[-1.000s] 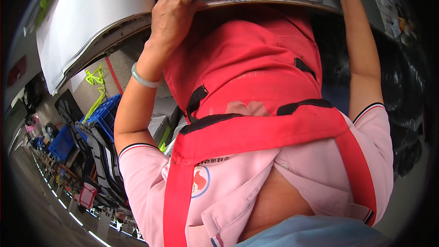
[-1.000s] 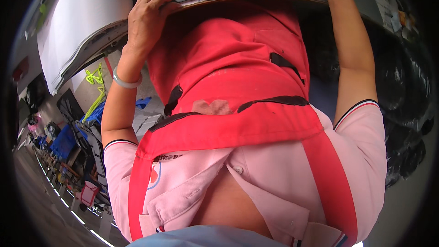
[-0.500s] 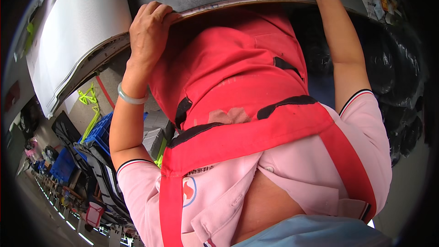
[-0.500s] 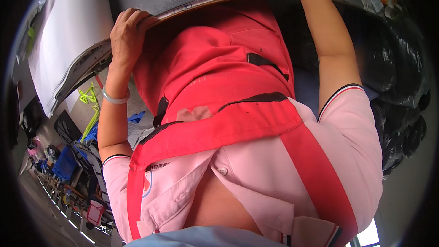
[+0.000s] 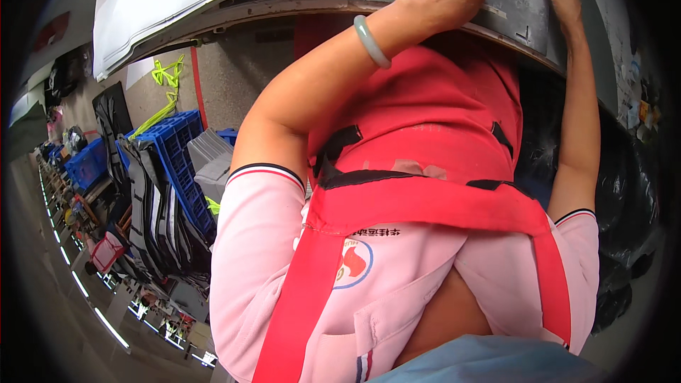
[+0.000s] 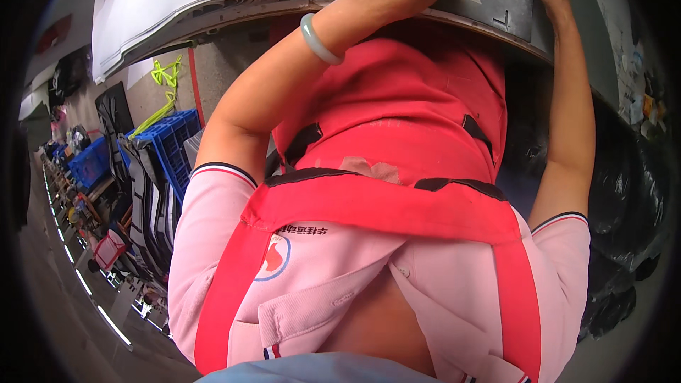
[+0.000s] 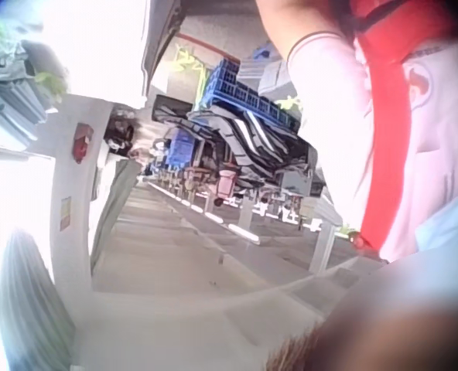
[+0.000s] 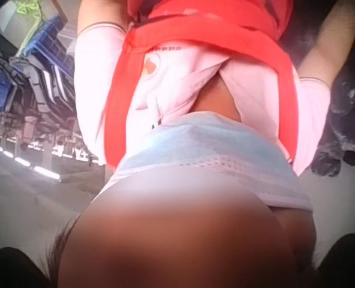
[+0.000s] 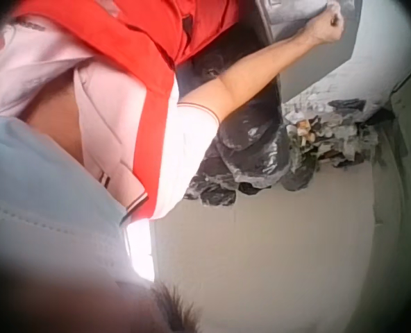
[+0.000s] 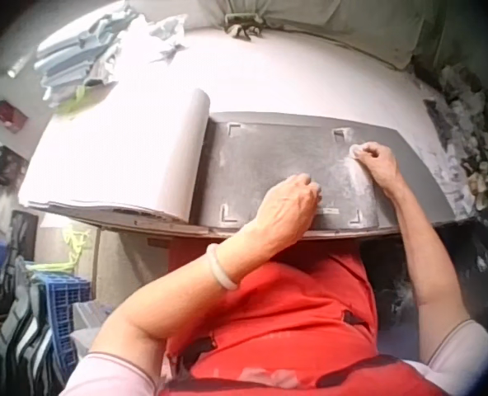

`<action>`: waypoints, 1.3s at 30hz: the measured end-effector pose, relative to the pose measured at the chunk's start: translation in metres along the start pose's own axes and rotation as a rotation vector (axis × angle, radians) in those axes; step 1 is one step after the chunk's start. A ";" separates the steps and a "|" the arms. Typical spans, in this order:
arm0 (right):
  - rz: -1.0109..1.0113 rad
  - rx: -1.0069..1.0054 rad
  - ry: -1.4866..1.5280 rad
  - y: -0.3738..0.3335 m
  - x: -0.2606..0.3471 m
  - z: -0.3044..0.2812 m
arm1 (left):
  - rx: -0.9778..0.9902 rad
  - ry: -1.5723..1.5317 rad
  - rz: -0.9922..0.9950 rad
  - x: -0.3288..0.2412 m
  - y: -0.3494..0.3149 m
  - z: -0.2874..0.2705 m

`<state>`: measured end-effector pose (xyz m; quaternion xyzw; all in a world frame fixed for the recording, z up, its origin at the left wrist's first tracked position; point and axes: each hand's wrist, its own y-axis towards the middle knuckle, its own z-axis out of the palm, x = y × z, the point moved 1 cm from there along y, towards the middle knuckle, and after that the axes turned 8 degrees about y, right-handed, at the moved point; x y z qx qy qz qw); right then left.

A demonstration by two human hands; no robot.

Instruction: Mark metal plates with chalk and organize them into a large folder.

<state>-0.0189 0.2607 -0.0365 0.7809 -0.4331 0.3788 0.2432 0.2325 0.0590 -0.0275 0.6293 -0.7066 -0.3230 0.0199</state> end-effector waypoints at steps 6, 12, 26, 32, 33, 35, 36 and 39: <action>-0.078 -0.158 -0.055 -0.020 0.013 0.004 | -0.110 0.175 0.002 0.011 -0.008 0.020; -0.092 0.198 -0.007 -0.107 0.046 -0.002 | -0.125 0.152 0.020 0.014 -0.014 0.010; -0.444 0.315 -0.314 -0.147 0.074 0.004 | 0.107 0.259 -0.099 0.001 -0.007 0.003; -0.011 0.272 -0.082 -0.150 0.070 0.001 | 0.085 0.271 -0.092 0.003 -0.009 0.007; 0.173 0.234 0.032 -0.151 0.070 0.004 | 0.084 0.262 -0.098 0.004 -0.009 0.007; 0.158 0.204 0.025 -0.151 0.063 0.009 | 0.083 0.249 -0.098 0.004 -0.006 0.007; 0.143 0.175 0.020 -0.149 0.061 0.010 | 0.083 0.250 -0.095 0.003 -0.004 0.007; 0.141 0.341 -0.095 -0.136 0.062 -0.001 | 0.079 0.246 -0.087 0.004 -0.003 0.007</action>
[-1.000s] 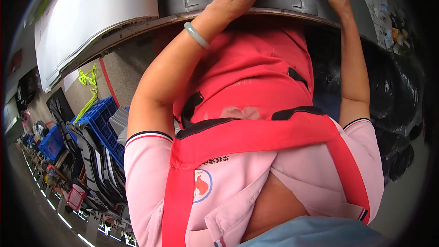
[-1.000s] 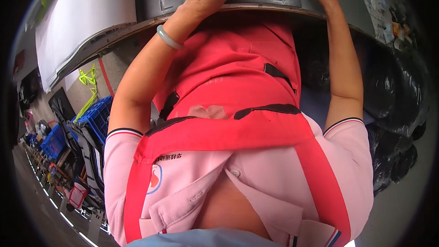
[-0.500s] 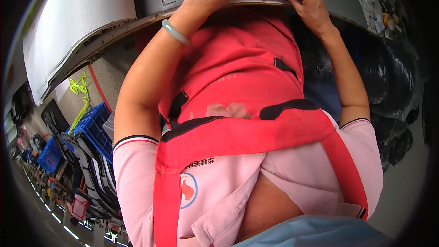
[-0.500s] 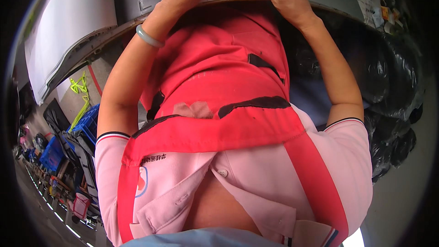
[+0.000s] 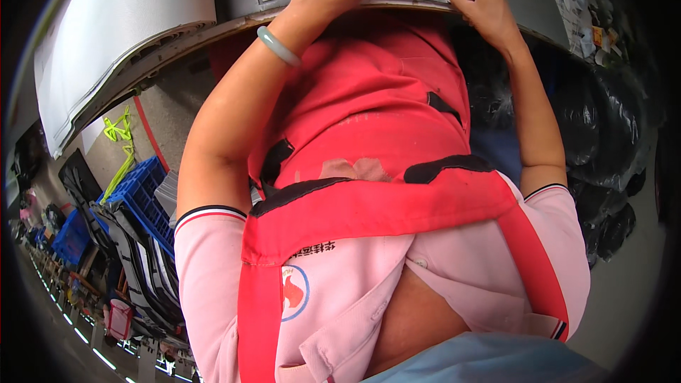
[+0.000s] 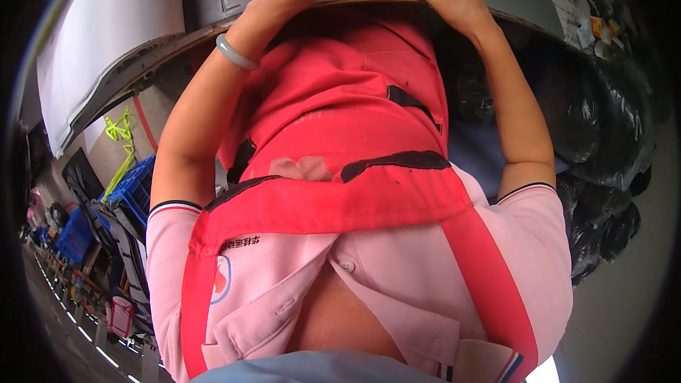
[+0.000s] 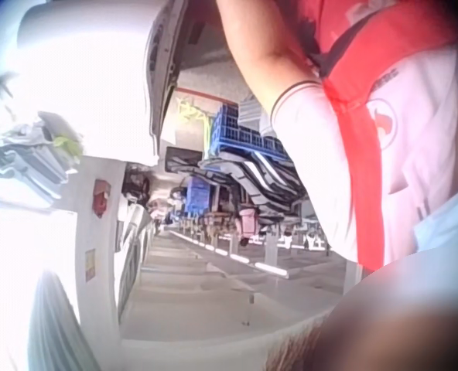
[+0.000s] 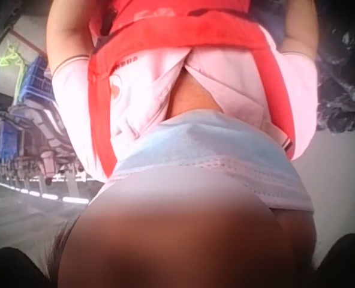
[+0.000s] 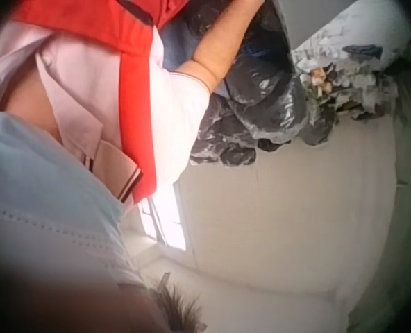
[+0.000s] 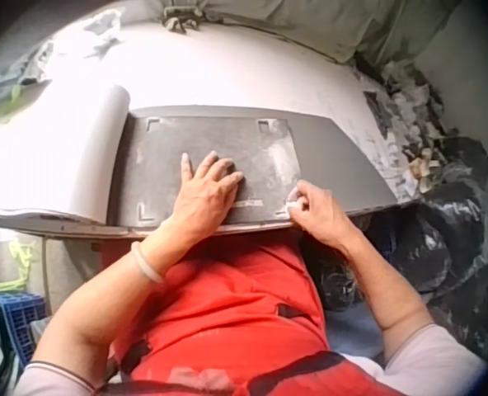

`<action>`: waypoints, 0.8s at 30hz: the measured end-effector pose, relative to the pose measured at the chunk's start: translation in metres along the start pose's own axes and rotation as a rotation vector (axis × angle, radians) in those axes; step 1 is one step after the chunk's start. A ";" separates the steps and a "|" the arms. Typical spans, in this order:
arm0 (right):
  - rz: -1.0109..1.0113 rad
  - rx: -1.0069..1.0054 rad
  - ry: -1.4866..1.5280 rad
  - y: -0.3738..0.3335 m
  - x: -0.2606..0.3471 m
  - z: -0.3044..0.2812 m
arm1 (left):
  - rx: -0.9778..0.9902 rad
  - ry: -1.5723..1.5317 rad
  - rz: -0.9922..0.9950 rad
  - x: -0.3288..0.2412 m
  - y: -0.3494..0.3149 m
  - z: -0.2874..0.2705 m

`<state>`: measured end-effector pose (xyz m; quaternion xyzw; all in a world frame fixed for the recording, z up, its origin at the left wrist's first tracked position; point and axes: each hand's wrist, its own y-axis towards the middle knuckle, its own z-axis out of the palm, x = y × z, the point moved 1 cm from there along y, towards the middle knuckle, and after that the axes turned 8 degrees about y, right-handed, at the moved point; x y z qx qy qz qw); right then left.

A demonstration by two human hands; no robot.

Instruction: Mark metal plates with chalk and organize them into a large folder.

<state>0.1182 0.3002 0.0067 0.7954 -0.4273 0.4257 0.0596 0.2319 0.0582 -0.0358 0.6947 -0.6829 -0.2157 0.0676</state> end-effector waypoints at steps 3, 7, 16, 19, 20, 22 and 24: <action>0.164 0.229 -0.077 0.012 0.021 -0.017 | -0.013 0.001 -0.001 0.003 -0.003 0.000; -0.050 -0.130 0.068 0.050 0.023 -0.021 | -0.123 0.069 0.022 0.007 -0.007 0.012; -0.464 -0.378 -0.246 0.158 0.011 -0.034 | -0.023 0.037 -0.025 -0.003 -0.009 0.007; -0.623 -0.356 -0.303 0.177 0.012 -0.034 | -0.013 0.036 -0.031 -0.003 -0.008 0.006; -0.638 -0.323 -0.311 0.182 0.013 -0.033 | -0.013 0.037 -0.034 -0.003 -0.007 0.007; -0.601 -0.277 -0.309 0.188 0.016 -0.030 | -0.029 0.018 -0.037 -0.002 -0.007 0.008; -0.559 -0.230 -0.304 0.191 0.019 -0.026 | -0.032 -0.011 -0.034 0.000 -0.009 0.009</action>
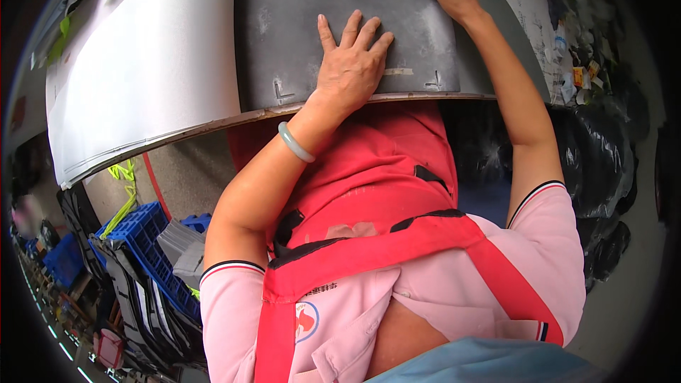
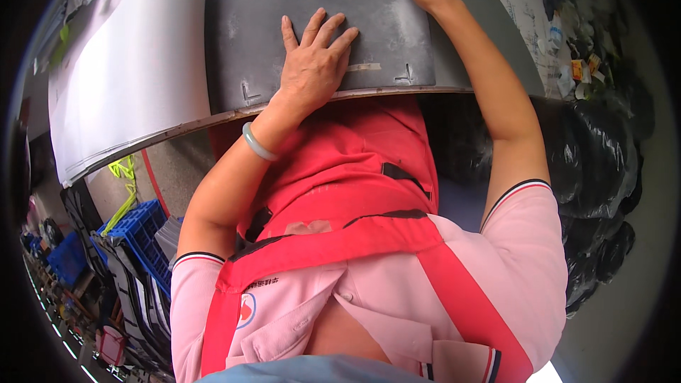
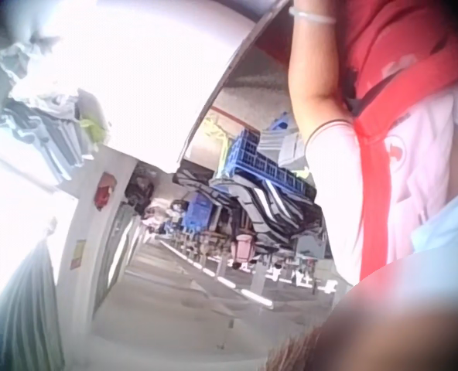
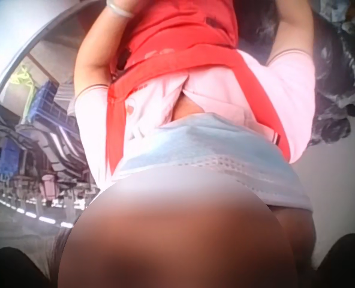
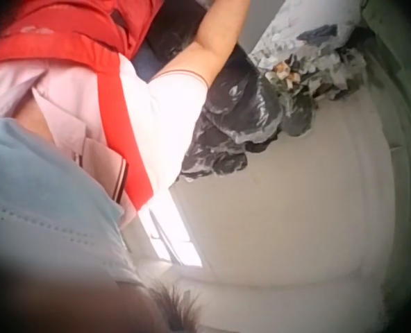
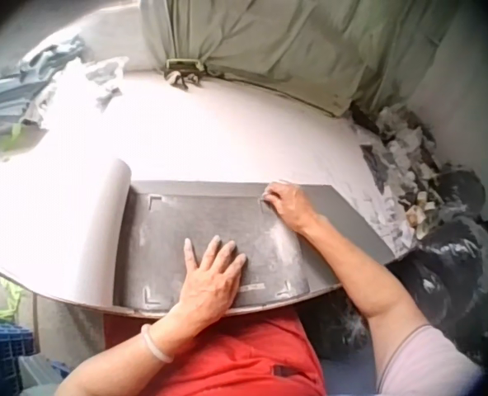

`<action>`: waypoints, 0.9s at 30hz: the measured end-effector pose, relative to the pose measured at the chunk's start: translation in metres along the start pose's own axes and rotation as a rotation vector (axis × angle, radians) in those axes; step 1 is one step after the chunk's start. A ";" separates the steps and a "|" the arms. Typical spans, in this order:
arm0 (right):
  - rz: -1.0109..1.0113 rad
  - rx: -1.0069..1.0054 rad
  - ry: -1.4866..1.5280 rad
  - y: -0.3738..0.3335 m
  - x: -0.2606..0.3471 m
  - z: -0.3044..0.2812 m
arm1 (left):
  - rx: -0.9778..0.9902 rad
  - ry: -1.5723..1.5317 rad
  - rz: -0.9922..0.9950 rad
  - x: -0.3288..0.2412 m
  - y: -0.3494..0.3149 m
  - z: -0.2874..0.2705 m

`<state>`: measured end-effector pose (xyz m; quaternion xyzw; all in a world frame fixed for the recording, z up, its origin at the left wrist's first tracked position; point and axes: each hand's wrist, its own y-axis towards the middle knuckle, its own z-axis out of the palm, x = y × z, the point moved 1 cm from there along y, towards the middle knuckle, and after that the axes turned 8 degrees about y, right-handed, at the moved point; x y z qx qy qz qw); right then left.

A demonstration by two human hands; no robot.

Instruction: Mark metal plates with chalk and organize them into a large folder.

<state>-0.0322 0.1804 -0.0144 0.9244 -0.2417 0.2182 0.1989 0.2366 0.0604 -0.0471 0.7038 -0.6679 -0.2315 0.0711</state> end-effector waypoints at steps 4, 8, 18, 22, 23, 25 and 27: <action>-0.049 -0.002 -0.136 0.000 -0.003 -0.005 | -0.015 -0.054 0.007 0.000 0.001 0.001; 0.520 -0.017 0.243 0.000 0.015 -0.013 | 0.009 0.017 -0.024 -0.002 0.000 -0.001; 0.585 0.165 0.226 0.012 0.016 -0.012 | -0.008 0.014 -0.017 0.000 -0.001 0.002; 0.101 0.101 1.131 0.023 0.029 -0.014 | -0.006 0.024 -0.008 -0.002 0.001 0.002; 0.094 0.109 1.139 0.032 0.045 -0.006 | -0.007 0.019 -0.011 -0.002 0.000 0.002; 0.212 0.096 0.288 0.057 0.079 0.021 | -0.007 0.022 -0.018 -0.003 -0.001 0.002; 0.039 0.087 0.219 0.067 0.103 0.055 | -0.007 0.005 -0.009 -0.003 0.001 0.005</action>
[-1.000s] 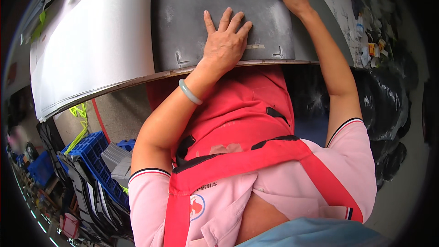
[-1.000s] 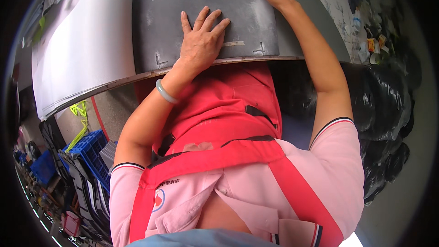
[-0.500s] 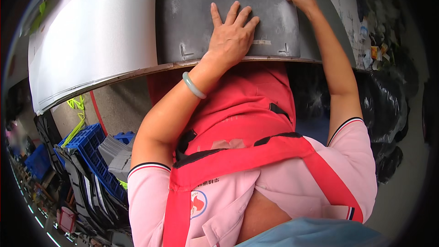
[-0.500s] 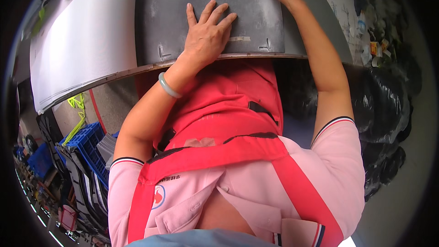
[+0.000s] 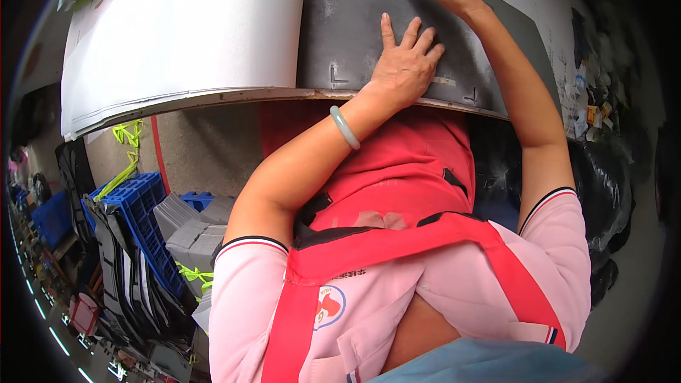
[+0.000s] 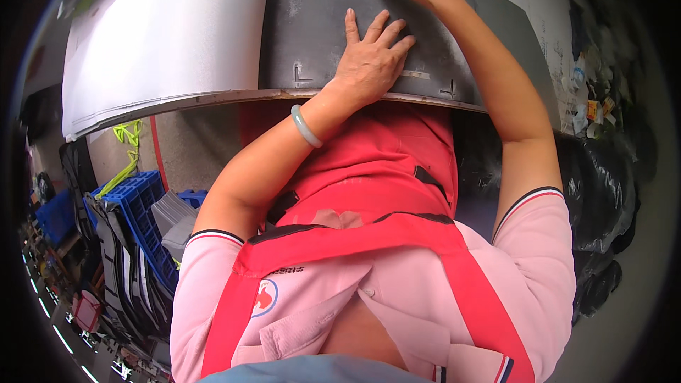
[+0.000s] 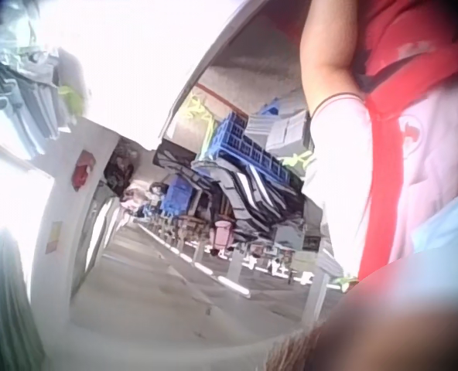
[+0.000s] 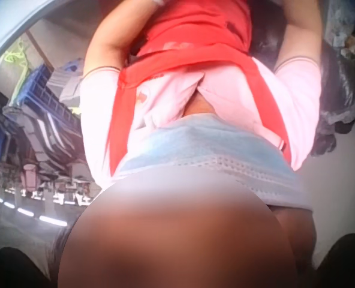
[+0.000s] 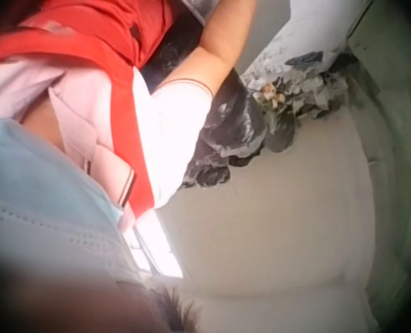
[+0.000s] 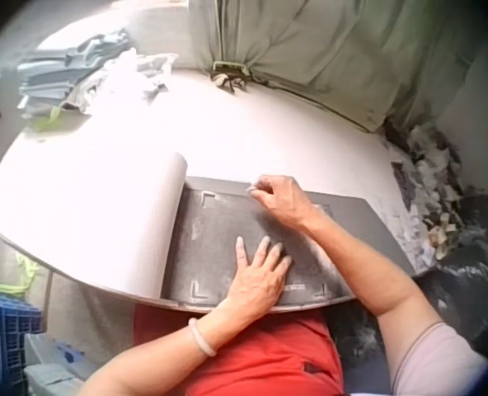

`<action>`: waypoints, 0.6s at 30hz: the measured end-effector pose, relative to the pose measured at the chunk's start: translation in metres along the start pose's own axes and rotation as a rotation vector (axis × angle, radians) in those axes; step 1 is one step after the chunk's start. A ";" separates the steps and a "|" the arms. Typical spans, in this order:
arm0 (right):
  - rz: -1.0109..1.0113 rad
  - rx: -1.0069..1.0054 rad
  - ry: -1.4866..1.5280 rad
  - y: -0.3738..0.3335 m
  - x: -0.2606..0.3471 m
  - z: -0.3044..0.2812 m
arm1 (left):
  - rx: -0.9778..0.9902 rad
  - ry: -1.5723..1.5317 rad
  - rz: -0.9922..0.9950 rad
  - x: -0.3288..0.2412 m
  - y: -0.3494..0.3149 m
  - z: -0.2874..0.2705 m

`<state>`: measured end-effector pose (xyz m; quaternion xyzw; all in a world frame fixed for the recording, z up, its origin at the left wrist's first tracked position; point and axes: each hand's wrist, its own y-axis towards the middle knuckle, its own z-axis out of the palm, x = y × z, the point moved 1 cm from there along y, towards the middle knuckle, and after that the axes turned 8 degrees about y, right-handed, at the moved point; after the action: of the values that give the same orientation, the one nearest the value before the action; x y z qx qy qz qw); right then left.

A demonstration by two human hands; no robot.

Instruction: Mark metal plates with chalk and organize them into a large folder.

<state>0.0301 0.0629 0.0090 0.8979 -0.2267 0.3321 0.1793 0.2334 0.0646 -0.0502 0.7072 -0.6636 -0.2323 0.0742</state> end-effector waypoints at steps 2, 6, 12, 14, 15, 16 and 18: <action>-0.168 0.012 -0.078 0.012 0.015 0.032 | -0.011 -0.014 -0.005 -0.001 0.001 0.001; -0.181 0.073 -0.048 0.033 0.048 0.064 | 0.000 -0.010 -0.006 0.000 0.001 0.001; -0.200 0.155 -0.237 0.052 0.049 0.078 | -0.012 -0.029 0.003 -0.001 0.000 0.001; -0.252 0.178 -0.319 0.057 0.047 0.080 | -0.035 -0.035 0.000 0.001 -0.001 0.002; -0.205 0.187 -0.410 0.059 0.045 0.080 | -0.035 -0.037 -0.001 0.001 -0.001 0.002; -0.158 0.194 -0.499 0.059 0.042 0.079 | -0.033 -0.030 0.009 -0.001 -0.001 0.002; -0.124 0.155 -0.375 0.056 0.048 0.074 | -0.034 -0.011 -0.004 0.001 -0.002 0.004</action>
<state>0.0716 -0.0326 -0.0021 0.9673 -0.1743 0.1641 0.0843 0.2334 0.0643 -0.0547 0.7061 -0.6584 -0.2474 0.0820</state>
